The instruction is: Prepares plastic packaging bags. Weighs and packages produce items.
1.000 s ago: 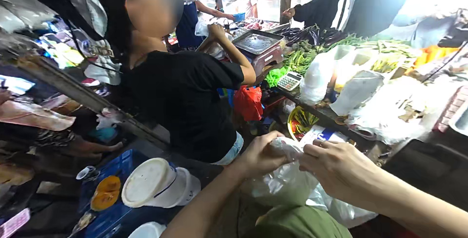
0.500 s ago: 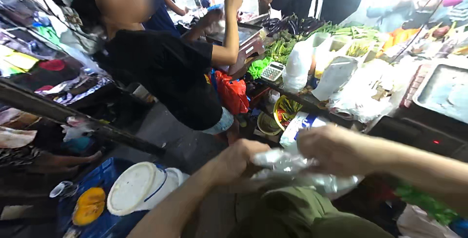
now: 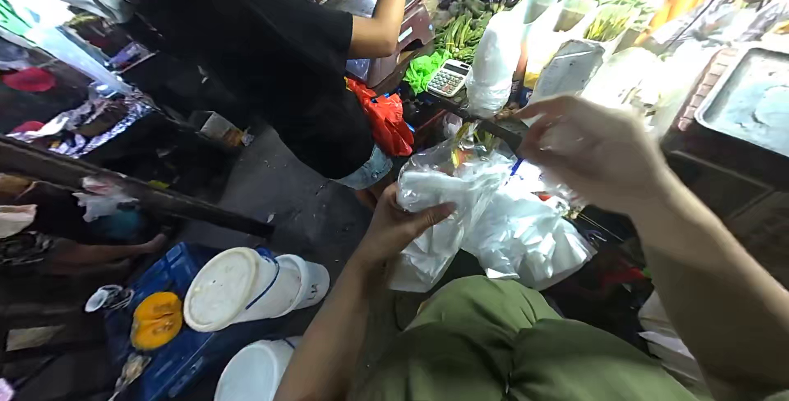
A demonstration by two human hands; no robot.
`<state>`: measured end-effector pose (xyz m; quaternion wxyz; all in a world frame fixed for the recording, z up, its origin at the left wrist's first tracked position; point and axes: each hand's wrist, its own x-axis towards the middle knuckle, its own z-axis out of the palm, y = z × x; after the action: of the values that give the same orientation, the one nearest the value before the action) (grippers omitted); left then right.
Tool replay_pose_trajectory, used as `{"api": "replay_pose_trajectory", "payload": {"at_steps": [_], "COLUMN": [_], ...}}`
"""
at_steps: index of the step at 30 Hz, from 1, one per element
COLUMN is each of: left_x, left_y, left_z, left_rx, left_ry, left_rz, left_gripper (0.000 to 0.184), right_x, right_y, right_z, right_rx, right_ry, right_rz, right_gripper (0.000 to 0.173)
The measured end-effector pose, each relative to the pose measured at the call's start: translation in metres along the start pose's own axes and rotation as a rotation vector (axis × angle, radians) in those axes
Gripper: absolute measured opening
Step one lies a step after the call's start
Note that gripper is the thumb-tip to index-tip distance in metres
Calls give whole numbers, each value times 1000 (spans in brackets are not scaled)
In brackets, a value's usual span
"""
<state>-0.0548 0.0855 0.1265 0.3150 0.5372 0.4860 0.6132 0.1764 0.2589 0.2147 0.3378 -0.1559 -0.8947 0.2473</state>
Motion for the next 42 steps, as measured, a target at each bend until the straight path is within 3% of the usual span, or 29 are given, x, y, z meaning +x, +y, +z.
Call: {"api": "replay_pose_trajectory", "payload": {"at_steps": [2,5,8,9,11,13,16,20,22,24,26,28,30,34,39,42], "left_x": [-6,-13,-18,-19,-21,-22,-25,-24,-23,-23,-21,-25,-28,-31,-26,-20], "left_y": [-4,-11,-13,-10,-7,-4,-7,-11,1,12,19,20,18,15,26,31], "left_z": [8,14,26,30,32,32,21,-24,-20,-7,2,6,9,15,25,35], "left_rx": [-22,-176,-349,-309,-197,-4,235,236,102,-50,-127,-133,-97,-9,93,145], "left_ry": [-23,-109,-122,-141,-193,-140,53,340,303,266,236,189,158,86,-11,-37], "left_rz": [-1,-41,-132,-153,-152,-106,-22,-22,46,88,115,147,167,185,212,209], "left_gripper": [35,35,79,75,36,15,12,18,18,17,16,14,14,15,10,7], "right_x": [-4,-10,-19,-23,-29,-34,-38,-47,-48,-48,-47,-49,-51,-56,-31,-25], "right_y": [1,6,-3,-7,-11,-11,-9,-12,-17,-25,-34,-45,-55,-57,-58,-47], "right_z": [23,53,72,78,89,92,82,41,35,33,30,22,7,-3,27,46], "right_rx": [-40,-61,-29,-24,-34,-50,62,254,247,57,-209,-313,-213,233,-22,-164], "right_ry": [-49,-9,86,93,84,62,-14,-127,-220,-253,-210,-143,-55,171,-235,-502], "right_rz": [50,18,-130,-179,-259,-302,-314,-313,-346,-332,-258,-158,-115,-82,-109,-54], "right_gripper": [42,16,13,13,13,14,15,16,22,30,29,25,27,22,20,4]}}
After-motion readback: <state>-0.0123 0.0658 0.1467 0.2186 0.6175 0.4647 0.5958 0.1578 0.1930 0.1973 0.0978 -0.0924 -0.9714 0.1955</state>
